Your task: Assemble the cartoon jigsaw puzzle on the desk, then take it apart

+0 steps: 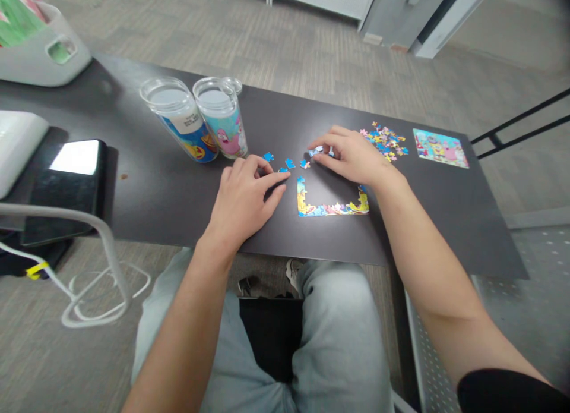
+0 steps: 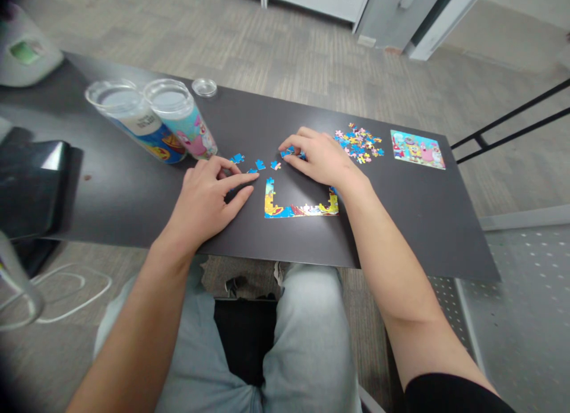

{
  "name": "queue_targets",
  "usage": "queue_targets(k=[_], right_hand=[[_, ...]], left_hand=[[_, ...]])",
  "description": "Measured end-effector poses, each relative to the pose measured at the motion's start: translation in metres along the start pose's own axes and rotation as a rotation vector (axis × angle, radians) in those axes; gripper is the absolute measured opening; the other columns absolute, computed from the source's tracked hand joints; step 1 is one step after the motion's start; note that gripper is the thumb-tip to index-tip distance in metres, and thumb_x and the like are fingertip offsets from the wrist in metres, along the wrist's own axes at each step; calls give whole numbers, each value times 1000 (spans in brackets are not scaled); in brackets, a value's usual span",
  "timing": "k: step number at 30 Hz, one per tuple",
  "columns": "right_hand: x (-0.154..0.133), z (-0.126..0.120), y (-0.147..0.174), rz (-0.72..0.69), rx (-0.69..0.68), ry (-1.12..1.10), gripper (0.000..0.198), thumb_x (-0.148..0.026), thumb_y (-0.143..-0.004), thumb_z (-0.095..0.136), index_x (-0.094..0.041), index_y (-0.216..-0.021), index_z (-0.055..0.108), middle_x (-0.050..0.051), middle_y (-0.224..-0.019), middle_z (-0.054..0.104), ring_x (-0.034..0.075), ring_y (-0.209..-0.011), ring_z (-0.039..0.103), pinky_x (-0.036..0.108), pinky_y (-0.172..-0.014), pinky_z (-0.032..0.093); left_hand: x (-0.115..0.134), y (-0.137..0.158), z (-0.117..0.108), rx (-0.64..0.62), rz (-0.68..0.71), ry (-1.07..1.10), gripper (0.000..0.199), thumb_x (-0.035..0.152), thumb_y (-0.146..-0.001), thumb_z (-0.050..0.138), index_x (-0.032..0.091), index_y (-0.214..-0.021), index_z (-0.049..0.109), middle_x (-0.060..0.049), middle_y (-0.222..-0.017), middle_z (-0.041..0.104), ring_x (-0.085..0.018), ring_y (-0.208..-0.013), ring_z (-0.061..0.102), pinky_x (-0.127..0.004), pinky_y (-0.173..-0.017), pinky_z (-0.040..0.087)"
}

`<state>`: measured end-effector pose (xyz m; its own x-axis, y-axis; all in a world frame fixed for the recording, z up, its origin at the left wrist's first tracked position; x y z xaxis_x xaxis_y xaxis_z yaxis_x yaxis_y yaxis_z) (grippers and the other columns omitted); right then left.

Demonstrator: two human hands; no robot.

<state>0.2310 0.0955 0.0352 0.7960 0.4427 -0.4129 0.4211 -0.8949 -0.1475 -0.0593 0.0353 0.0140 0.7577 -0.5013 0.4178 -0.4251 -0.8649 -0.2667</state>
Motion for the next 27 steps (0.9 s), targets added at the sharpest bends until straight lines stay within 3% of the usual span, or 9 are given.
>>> queue_targets(k=[3, 8, 13, 18, 22, 27], right_hand=[[2, -1, 0, 6, 12, -4, 24, -32, -118, 79, -34, -138, 93, 11, -128, 79, 34, -107, 77, 55, -106, 61], [13, -5, 1, 64, 68, 30, 22, -31, -115, 81, -34, -134, 93, 10, -122, 80, 36, -109, 77, 58, -110, 61], [27, -8, 0, 90, 146, 60, 23, -28, -111, 79, -33, -130, 91, 12, -116, 81, 37, -106, 75, 62, -109, 63], [34, -4, 0, 111, 146, 68, 21, -30, -111, 80, -33, -130, 90, 11, -115, 82, 38, -107, 76, 63, -111, 63], [22, -2, 0, 99, 113, 65, 22, -30, -114, 80, -32, -132, 91, 11, -118, 82, 37, -109, 77, 60, -111, 62], [-11, 6, -2, -4, -17, -20, 31, -39, -123, 77, -37, -149, 94, 12, -136, 81, 35, -109, 76, 57, -114, 61]], left_hand=[[-1, 2, 1, 19, 0, -9, 38, 43, -121, 68, 34, -146, 96, -15, -149, 83, -42, -134, 73, -68, -121, 59], [-9, 1, -4, 106, -114, 14, 32, 45, -118, 71, 34, -139, 93, -14, -146, 84, -43, -141, 74, -68, -127, 61], [-15, 1, -7, 140, -192, 25, 47, 45, -117, 73, 26, -158, 86, -18, -154, 82, -45, -145, 75, -68, -128, 61], [-11, 2, -1, 99, -139, 27, 56, 53, -119, 75, 31, -171, 79, -17, -171, 80, -49, -160, 68, -73, -137, 55], [-3, 2, 3, 13, -77, -3, 65, 56, -121, 73, 29, -179, 75, -18, -186, 73, -54, -168, 62, -79, -143, 48], [3, 3, 2, -39, -33, -9, 63, 54, -121, 74, 30, -179, 77, -19, -191, 68, -56, -173, 58, -82, -144, 46]])
Point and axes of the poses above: each hand's wrist, its own y-axis away from the middle knuckle, its own z-axis out of the palm, x = y × z, the point moved 4 cm from there along -y, towards the middle knuckle
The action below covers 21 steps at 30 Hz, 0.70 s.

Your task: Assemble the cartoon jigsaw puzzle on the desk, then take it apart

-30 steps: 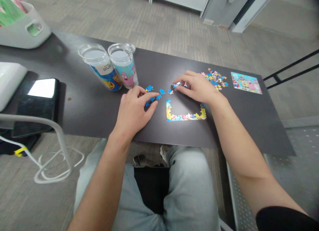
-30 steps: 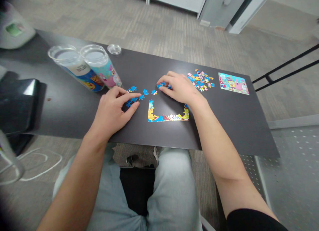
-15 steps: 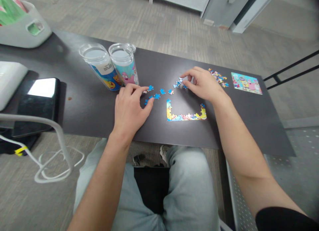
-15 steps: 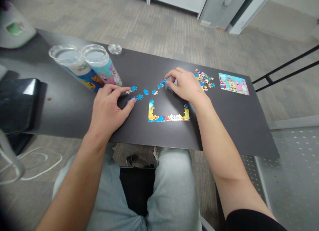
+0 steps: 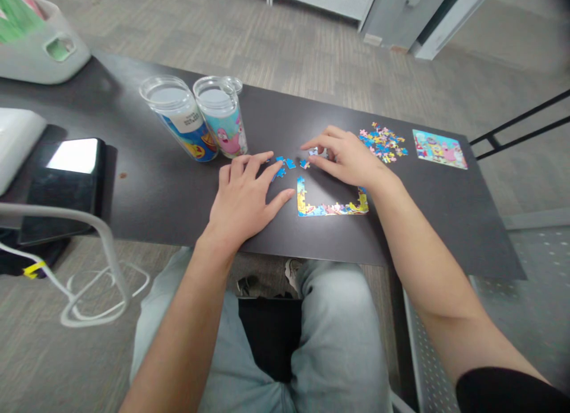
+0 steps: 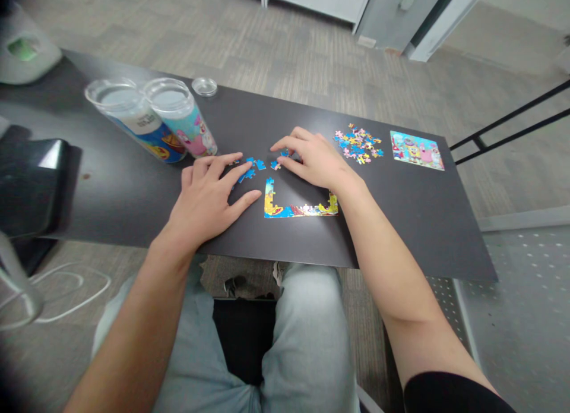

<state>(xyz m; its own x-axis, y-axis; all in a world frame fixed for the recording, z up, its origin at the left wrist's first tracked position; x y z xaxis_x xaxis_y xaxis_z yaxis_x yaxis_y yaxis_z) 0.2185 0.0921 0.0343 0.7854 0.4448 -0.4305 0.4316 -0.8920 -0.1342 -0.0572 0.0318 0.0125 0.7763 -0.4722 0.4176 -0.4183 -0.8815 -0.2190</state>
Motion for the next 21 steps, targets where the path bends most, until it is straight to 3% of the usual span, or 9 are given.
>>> queue_targets(k=[4, 7, 14, 21], right_hand=[[-16, 10, -2, -85, -84, -25, 36, -57, -128, 73, -43, -149, 100, 12, -136, 78, 38, -119, 74, 59, -119, 59], [-12, 10, -2, -68, -87, 1, 39, -63, -127, 76, -43, -149, 101, 13, -135, 78, 40, -121, 73, 62, -121, 58], [4, 1, -1, 26, -22, 90, 35, -41, -122, 81, -40, -153, 98, 13, -138, 79, 39, -115, 76, 61, -120, 58], [-7, 2, -3, 36, 12, 7, 26, -42, -120, 83, -38, -141, 99, 12, -135, 78, 36, -110, 75, 58, -114, 60]], left_hand=[[0, 1, 0, 4, 1, -15, 62, 53, -120, 75, 32, -179, 77, -20, -190, 67, -54, -174, 57, -80, -143, 47], [0, 1, 1, 1, 4, -17, 60, 54, -121, 73, 33, -177, 78, -20, -190, 67, -54, -174, 57, -80, -143, 46], [3, 2, 2, -19, 58, 2, 56, 55, -122, 72, 41, -175, 82, -15, -191, 65, -52, -175, 56, -79, -144, 45], [7, 2, 1, -64, 116, 7, 55, 53, -124, 70, 43, -176, 82, -15, -192, 66, -51, -173, 57, -79, -143, 45]])
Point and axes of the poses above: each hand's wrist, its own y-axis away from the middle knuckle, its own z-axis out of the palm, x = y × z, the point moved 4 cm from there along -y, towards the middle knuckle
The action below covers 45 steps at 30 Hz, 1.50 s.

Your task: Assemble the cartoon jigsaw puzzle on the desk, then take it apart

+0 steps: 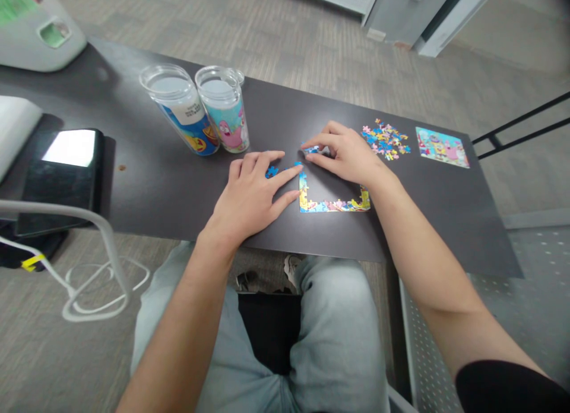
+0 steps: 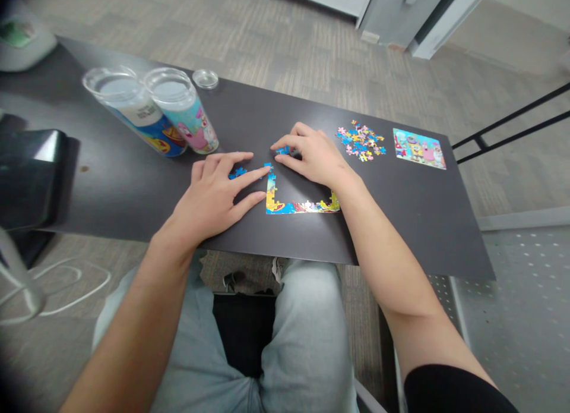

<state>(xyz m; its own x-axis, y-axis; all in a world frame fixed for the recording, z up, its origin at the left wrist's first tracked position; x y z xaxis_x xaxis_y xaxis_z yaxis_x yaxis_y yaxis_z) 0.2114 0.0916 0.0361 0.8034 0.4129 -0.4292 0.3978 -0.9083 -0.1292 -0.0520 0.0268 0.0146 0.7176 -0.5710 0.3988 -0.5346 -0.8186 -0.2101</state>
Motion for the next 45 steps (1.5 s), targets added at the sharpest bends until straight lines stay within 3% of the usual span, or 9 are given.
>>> queue_targets(k=[5, 13, 25, 31, 38, 42, 45], right_hand=[[-6, 11, -3, -83, -55, -86, 22, -46, -117, 92, -36, -135, 100, 10, -130, 78, 33, -107, 73, 52, -107, 61], [10, 19, -6, -193, 16, -194, 18, -43, -115, 95, -29, -125, 100, 7, -117, 76, 25, -89, 65, 45, -90, 57], [12, 17, -8, -123, 23, -300, 14, -33, -98, 101, -27, -110, 95, 6, -112, 80, 23, -86, 61, 42, -81, 53], [8, 17, -6, -58, -46, -400, 13, -34, -101, 93, -25, -107, 86, -3, -79, 67, 19, -73, 54, 38, -71, 43], [6, 19, -6, -63, -106, -515, 22, -40, -100, 97, -25, -108, 85, -4, -80, 68, 17, -72, 52, 37, -69, 40], [5, 19, -5, -54, -127, -485, 19, -40, -101, 96, -24, -108, 86, -4, -78, 65, 18, -73, 53, 37, -71, 42], [6, 18, -4, -64, -91, -426, 17, -38, -101, 98, -25, -106, 88, -1, -88, 72, 19, -78, 55, 38, -75, 44]], left_hand=[[3, 0, 0, -22, 57, -1, 45, 50, -124, 72, 43, -165, 90, -14, -188, 69, -51, -169, 58, -78, -140, 46], [3, 2, 0, -19, 90, -15, 43, 48, -126, 69, 40, -162, 92, -14, -178, 74, -47, -162, 59, -73, -136, 47], [2, 1, 0, -14, 112, 2, 43, 49, -126, 70, 39, -162, 91, -12, -177, 78, -48, -169, 59, -75, -137, 49], [0, 2, 0, -6, 104, 16, 41, 48, -123, 75, 41, -160, 92, -11, -176, 78, -48, -166, 60, -75, -137, 50], [-1, 1, 2, -7, 115, 2, 44, 52, -124, 74, 41, -163, 91, -13, -177, 77, -49, -165, 60, -78, -135, 51], [-1, 1, 1, -8, 112, 13, 43, 50, -122, 77, 43, -162, 91, -11, -177, 77, -48, -166, 60, -76, -136, 50], [-1, 1, 1, -15, 116, 13, 44, 51, -123, 76, 41, -163, 91, -13, -178, 77, -49, -166, 60, -77, -136, 50]])
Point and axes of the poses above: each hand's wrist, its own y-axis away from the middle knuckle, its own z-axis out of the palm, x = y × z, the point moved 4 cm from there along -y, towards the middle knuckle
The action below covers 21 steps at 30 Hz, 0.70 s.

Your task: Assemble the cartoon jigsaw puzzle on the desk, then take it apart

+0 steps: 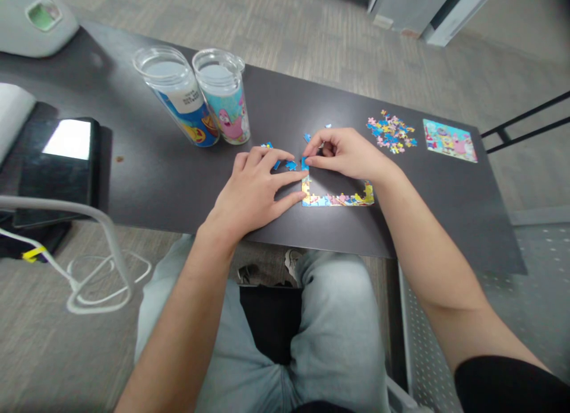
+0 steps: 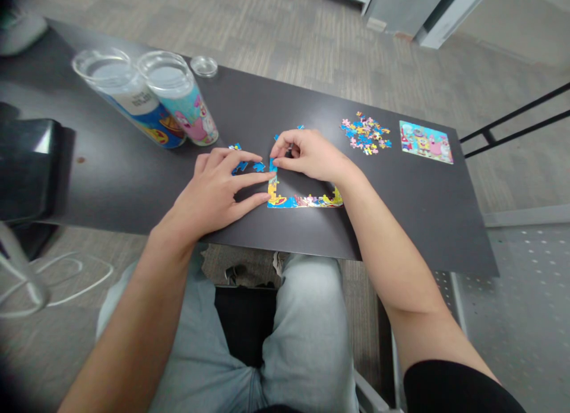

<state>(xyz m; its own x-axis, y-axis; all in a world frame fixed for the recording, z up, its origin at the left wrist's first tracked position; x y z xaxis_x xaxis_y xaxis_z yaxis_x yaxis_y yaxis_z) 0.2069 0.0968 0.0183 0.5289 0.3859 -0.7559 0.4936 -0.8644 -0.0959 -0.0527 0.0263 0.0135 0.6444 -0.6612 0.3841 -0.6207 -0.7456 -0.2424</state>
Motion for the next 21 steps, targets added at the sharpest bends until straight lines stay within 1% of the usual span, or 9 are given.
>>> queue_targets(k=[2, 4, 9, 12, 15, 18, 21], right_hand=[[0, -1, 0, -39, 33, 33, 17, -36, -99, 100, -25, -106, 89, 1, -100, 77, 18, -80, 55, 39, -77, 47], [2, -2, -1, -59, 60, 45, 20, -35, -98, 102, -26, -109, 88, 2, -106, 78, 19, -82, 55, 40, -80, 49], [2, -6, 0, -10, 121, 69, 22, -44, -105, 100, -28, -114, 87, 2, -99, 76, 21, -82, 54, 41, -79, 53], [-2, -7, 1, 26, 131, 114, 23, -50, -107, 99, -30, -113, 88, 4, -98, 76, 24, -85, 58, 45, -83, 57], [-6, -8, 1, 44, 126, 164, 26, -55, -108, 99, -32, -110, 88, 6, -100, 77, 28, -89, 62, 49, -89, 62], [-8, -9, 1, 45, 132, 193, 24, -54, -108, 98, -32, -108, 88, 7, -101, 79, 30, -92, 65, 53, -93, 64], [-9, -10, 0, 54, 136, 210, 18, -45, -109, 98, -30, -107, 87, 7, -101, 78, 30, -92, 67, 53, -97, 64]], left_hand=[[0, 0, 0, 4, 0, -1, 45, 50, -123, 76, 41, -164, 90, -13, -178, 76, -49, -166, 60, -78, -136, 50], [0, 0, 1, 9, -1, -2, 45, 47, -124, 73, 42, -165, 90, -13, -177, 77, -49, -165, 60, -77, -136, 51], [-1, -2, 1, 7, -14, 11, 45, 44, -129, 61, 42, -163, 90, -12, -173, 79, -45, -161, 61, -75, -136, 50], [-2, -3, 0, 15, -42, 34, 45, 42, -129, 59, 43, -163, 89, -12, -173, 79, -45, -161, 62, -76, -136, 49], [-2, -3, 0, 54, -83, 55, 46, 38, -127, 60, 41, -164, 87, -13, -176, 77, -45, -163, 62, -76, -135, 48], [-2, -3, 0, 83, -110, 60, 43, 38, -123, 66, 40, -161, 86, -12, -174, 78, -47, -164, 62, -78, -136, 47], [-3, -3, -2, 93, -132, 63, 35, 40, -121, 72, 40, -151, 88, -11, -168, 80, -46, -162, 63, -77, -136, 46]])
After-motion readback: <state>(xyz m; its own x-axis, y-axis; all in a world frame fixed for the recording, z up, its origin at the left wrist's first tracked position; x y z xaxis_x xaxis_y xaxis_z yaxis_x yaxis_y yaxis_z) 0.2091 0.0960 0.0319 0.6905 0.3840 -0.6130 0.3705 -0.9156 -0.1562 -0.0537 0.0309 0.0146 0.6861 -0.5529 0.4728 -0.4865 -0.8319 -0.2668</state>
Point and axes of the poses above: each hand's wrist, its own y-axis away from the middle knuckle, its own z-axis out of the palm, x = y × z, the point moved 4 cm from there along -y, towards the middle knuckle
